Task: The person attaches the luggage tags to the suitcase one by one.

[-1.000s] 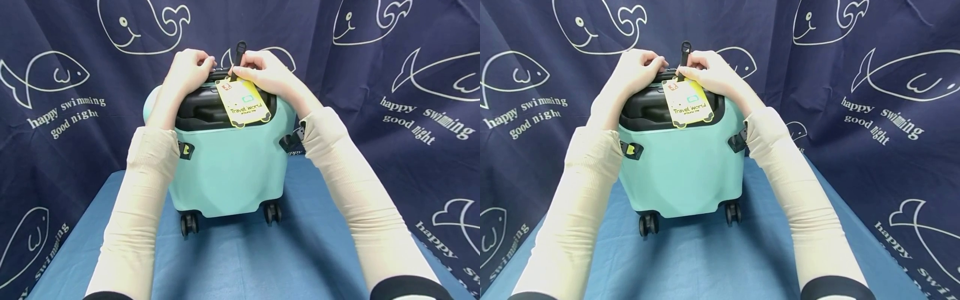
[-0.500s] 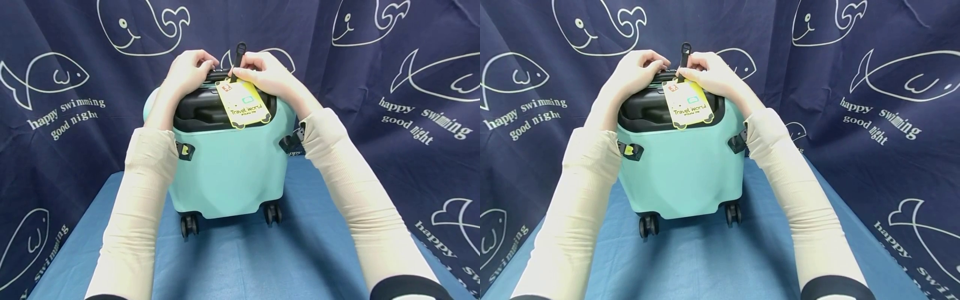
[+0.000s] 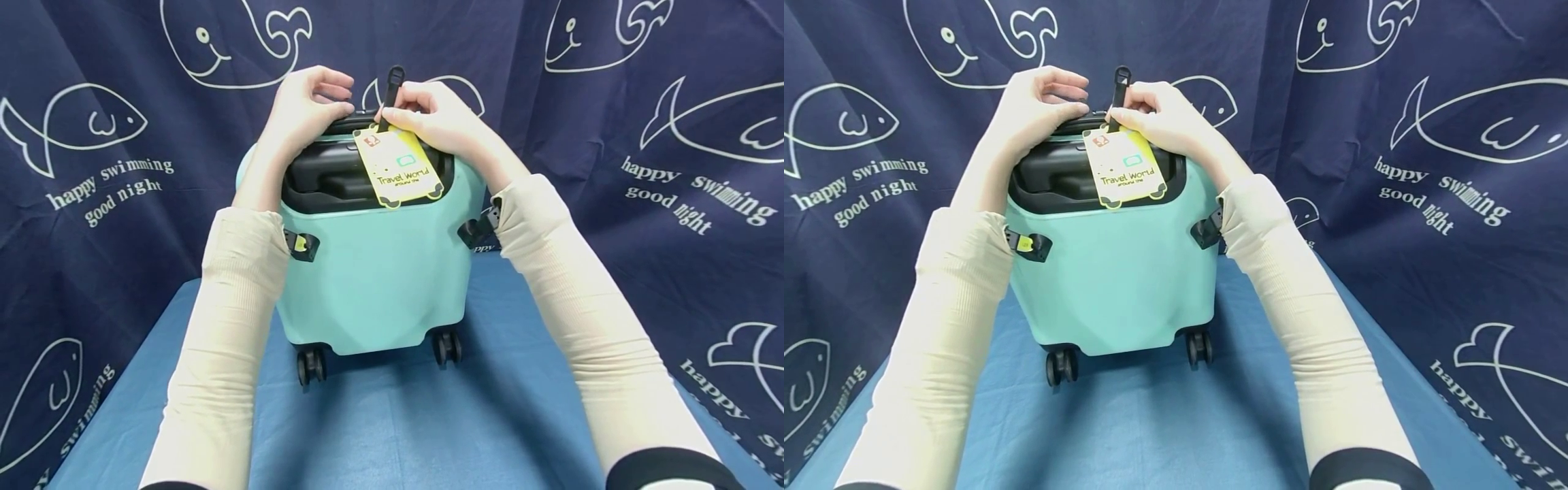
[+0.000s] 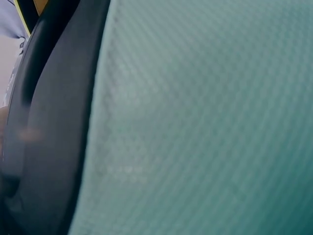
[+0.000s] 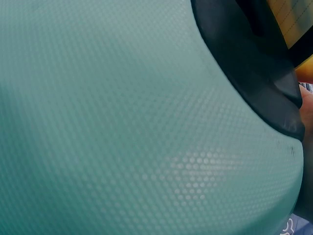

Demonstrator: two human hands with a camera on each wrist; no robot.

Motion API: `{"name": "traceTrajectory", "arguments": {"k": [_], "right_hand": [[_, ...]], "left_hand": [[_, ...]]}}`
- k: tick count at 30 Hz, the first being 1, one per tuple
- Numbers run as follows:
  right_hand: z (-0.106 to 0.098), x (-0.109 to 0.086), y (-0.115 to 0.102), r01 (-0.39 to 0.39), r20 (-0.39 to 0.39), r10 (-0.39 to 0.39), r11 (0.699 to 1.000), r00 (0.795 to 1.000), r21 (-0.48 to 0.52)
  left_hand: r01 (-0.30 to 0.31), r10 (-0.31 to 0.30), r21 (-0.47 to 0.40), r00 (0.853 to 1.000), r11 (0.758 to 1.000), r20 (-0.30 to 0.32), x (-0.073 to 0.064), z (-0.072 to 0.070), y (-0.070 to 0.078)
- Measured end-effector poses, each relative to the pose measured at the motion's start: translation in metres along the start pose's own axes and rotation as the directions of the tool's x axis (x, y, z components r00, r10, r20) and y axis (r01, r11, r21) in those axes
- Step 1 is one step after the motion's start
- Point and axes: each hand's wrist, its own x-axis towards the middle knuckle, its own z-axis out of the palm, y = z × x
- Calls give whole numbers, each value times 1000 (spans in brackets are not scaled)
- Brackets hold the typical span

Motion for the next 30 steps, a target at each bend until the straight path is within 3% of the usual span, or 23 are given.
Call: {"name": "traceTrajectory", "arguments": {"k": [4, 10, 14, 25, 28, 30], "right_hand": [[0, 0, 0, -1, 1, 1, 1000, 1000, -4], [1, 1, 0, -8, -12, 9, 999, 1000, 35], [0, 2, -1, -17, -26, 16, 1000, 1000, -5], [-1, 1, 4, 54, -14, -54, 998, 998, -10], [-1, 0, 4, 71, -7, -71, 997, 997, -9], [-1, 0, 3, 75, -4, -75, 997, 997, -3]], "left_hand": [[12, -15, -129, 1000, 992, -20, -1, -1, 0], [-1, -11, -230, 999, 973, -48, 0, 0, -1], [5, -24, -306, 998, 952, -58, 1, 0, -1], [7, -39, -406, 997, 914, -71, -1, -1, 1], [5, -33, -440, 998, 898, -55, -2, -2, 1], [11, -30, -435, 999, 900, -37, -3, -3, 1]]}}
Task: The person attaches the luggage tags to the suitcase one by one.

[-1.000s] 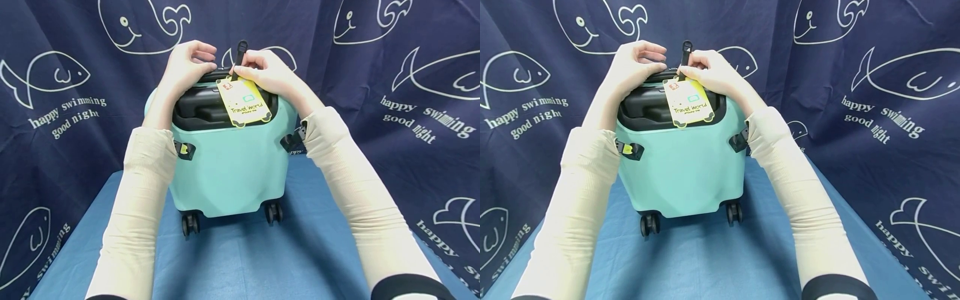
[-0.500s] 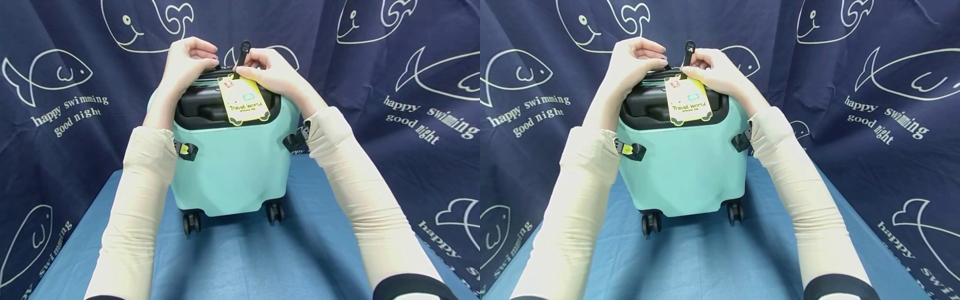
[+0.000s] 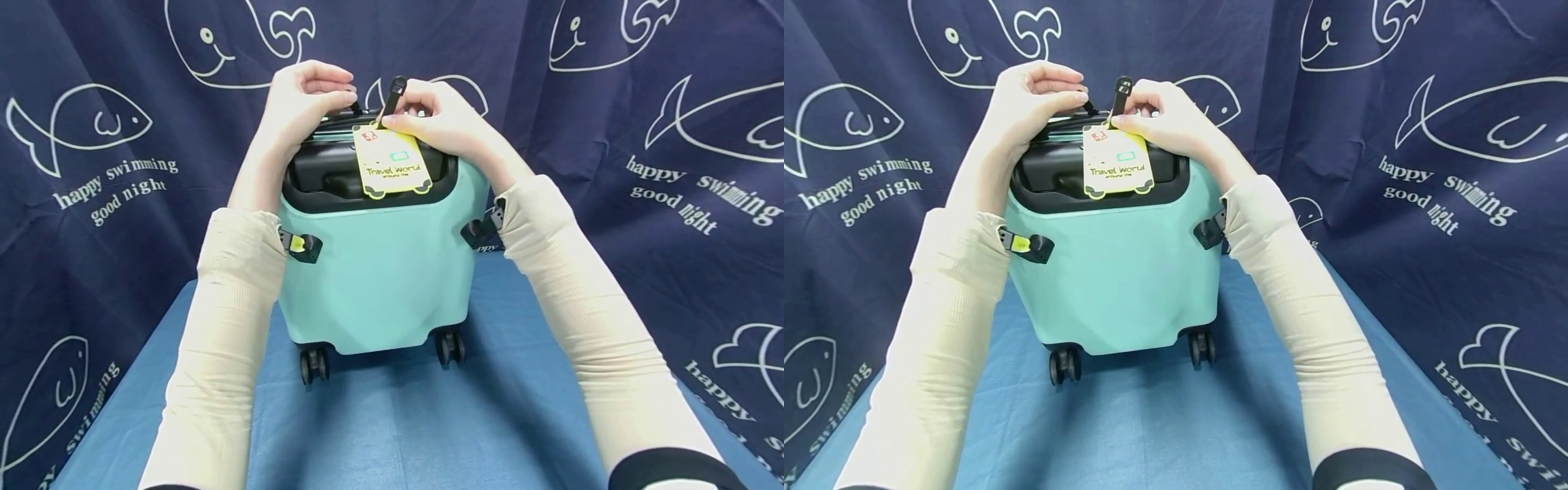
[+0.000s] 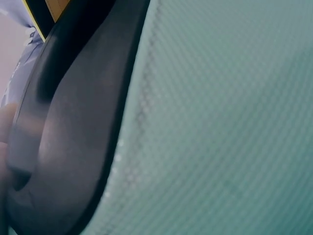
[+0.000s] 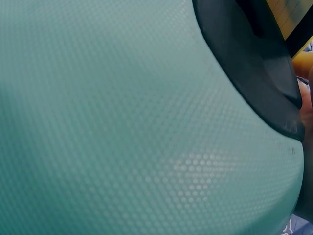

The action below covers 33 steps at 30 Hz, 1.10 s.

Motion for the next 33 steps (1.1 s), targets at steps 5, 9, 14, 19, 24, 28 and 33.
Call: {"name": "traceTrajectory", "arguments": {"k": [5, 9, 14, 19, 24, 28, 33], "right_hand": [[-1, 0, -3, 8, 12, -8, 999, 1000, 32], [-1, -1, -3, 18, 12, -18, 1000, 1000, 14], [-1, -1, -2, 23, 16, -23, 1000, 1000, -17], [-1, -1, -2, 21, 12, -21, 1000, 1000, -5], [-2, -1, -1, -15, 10, 14, 1000, 1000, 9], [-2, -1, -2, -50, 4, 50, 999, 999, 11], [-3, -1, -2, -51, 5, 51, 999, 999, -7]], "left_hand": [[19, -22, 59, 999, 998, 42, -1, -1, 2], [14, -22, 110, 997, 994, 70, -2, -1, 3], [28, -52, 193, 991, 981, 121, -3, -2, 4], [52, -86, 255, 988, 965, 126, -2, -1, 5], [58, -85, 250, 991, 966, 98, -2, 2, 5], [52, -73, 232, 994, 971, 86, -2, 2, 5], [62, -79, 190, 994, 980, 81, -2, 3, 4]]}}
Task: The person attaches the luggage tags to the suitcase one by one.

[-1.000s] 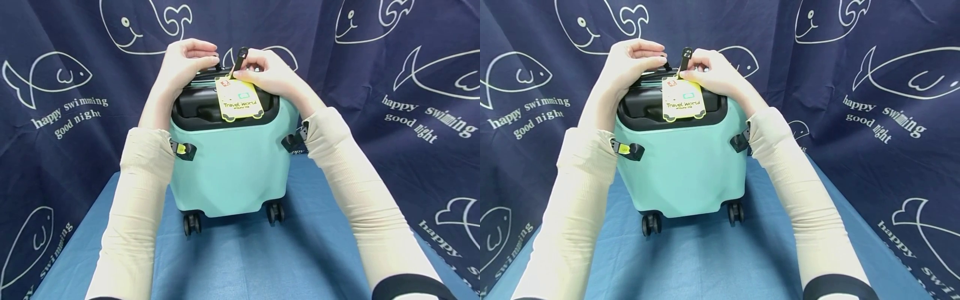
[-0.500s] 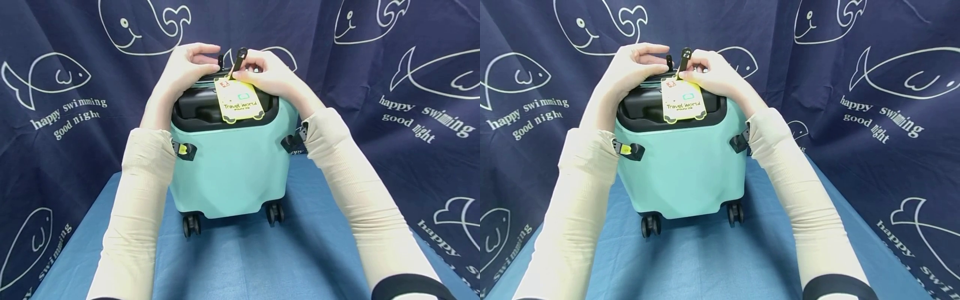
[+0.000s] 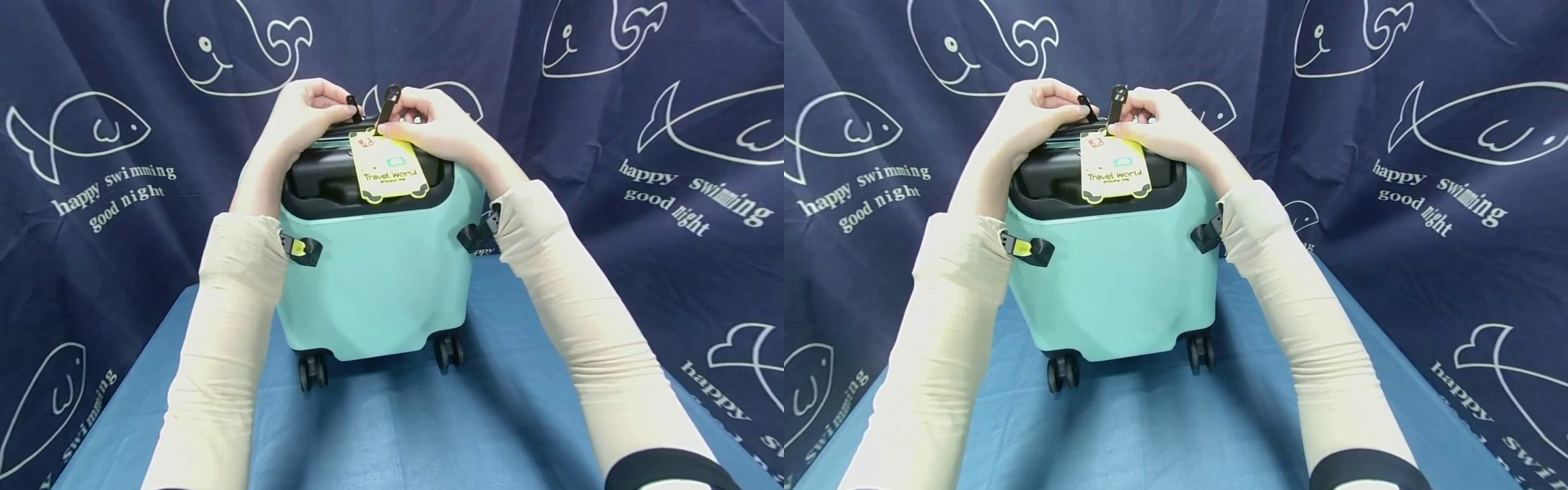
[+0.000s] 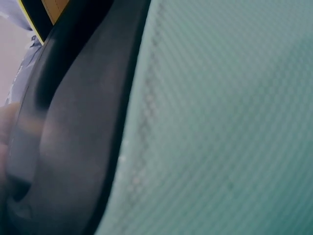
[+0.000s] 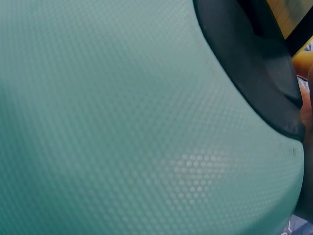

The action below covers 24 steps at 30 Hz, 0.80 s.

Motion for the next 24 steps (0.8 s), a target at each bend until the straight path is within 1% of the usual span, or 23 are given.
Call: {"name": "traceTrajectory", "arguments": {"k": [7, 10, 12, 17, 20, 24], "right_hand": [[-2, -1, -2, 13, -9, -14, 998, 1000, -67], [-3, -1, -2, 9, -14, -10, 996, 1000, -93], [-3, 0, -3, -6, -20, 5, 997, 1000, -80], [-4, 1, -5, -21, -24, 20, 999, 1000, -35], [-4, 1, -5, -15, -22, 14, 999, 1000, -36], [-4, 1, -4, -10, -24, 10, 999, 1000, -32]], "left_hand": [[-22, 23, -125, 1000, 992, 4, 0, 2, 0], [-32, 33, -149, 999, 988, 5, 0, 2, 0], [-41, 42, -162, 999, 986, 5, 0, 2, 1], [-53, 57, -164, 998, 985, 16, 0, 1, 3], [-50, 56, -161, 998, 986, 33, -1, 0, 3], [-43, 49, -124, 998, 991, 45, -2, -1, 4]]}}
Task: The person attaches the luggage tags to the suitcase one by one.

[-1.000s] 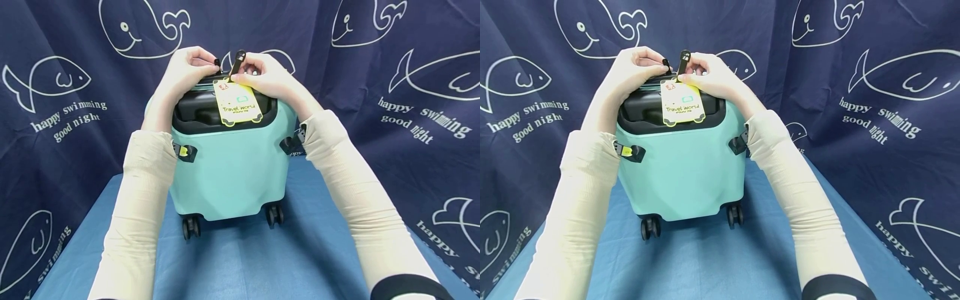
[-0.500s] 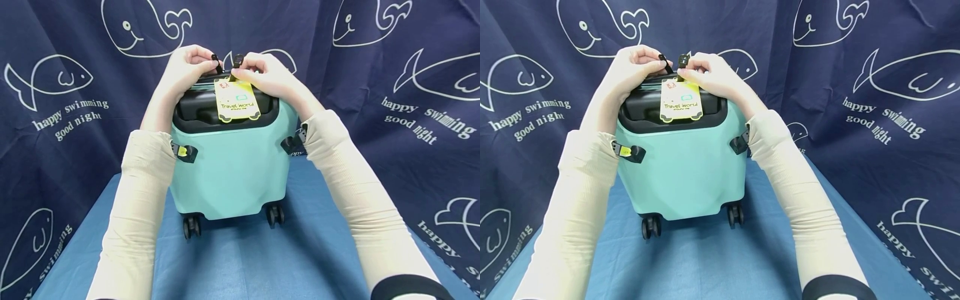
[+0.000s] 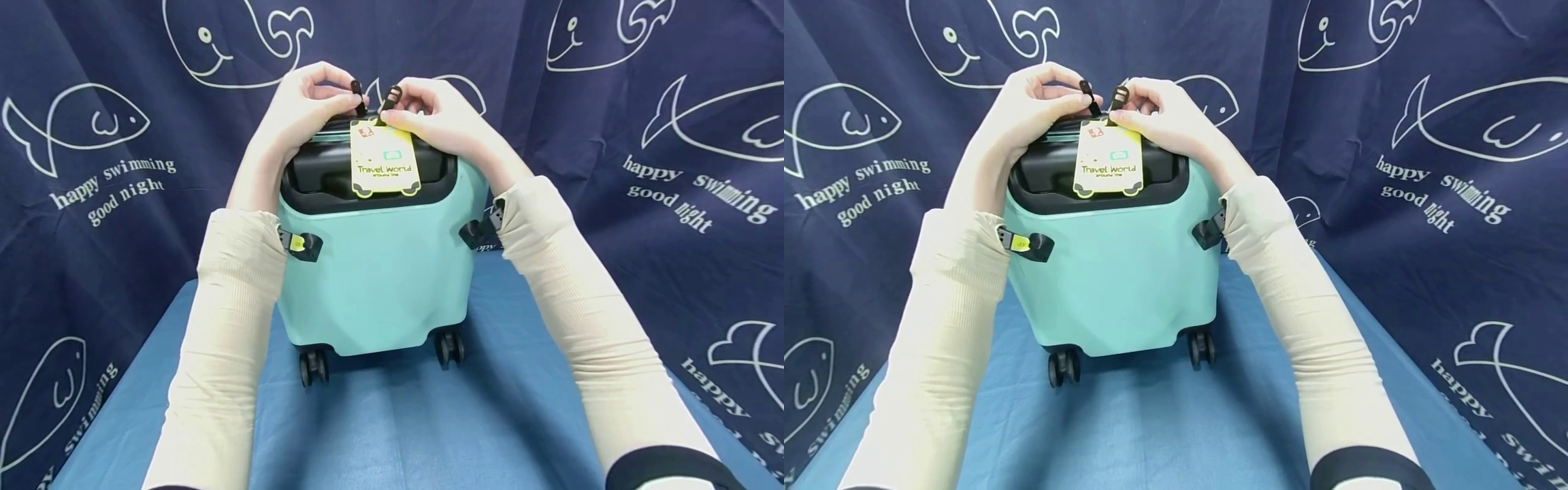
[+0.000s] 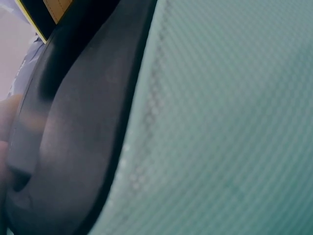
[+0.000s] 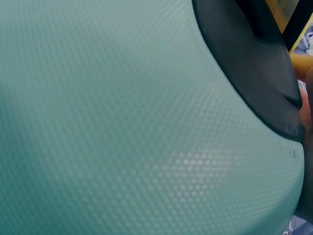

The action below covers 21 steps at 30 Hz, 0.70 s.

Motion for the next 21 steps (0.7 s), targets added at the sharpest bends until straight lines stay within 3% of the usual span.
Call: {"name": "traceTrajectory", "arguments": {"k": [7, 17, 21], "right_hand": [[1, 1, 1, 12, -8, -12, 1000, 1000, 25], [0, -1, -1, 16, -14, -16, 1000, 1000, -16], [0, -1, -1, 11, -11, -11, 1000, 1000, -4]], "left_hand": [[30, -27, 102, 999, 994, -29, -1, -2, 2], [-34, 33, -8, 999, 999, -28, -1, 0, -1], [-24, 24, -24, 1000, 999, -12, -1, 1, -1]]}}
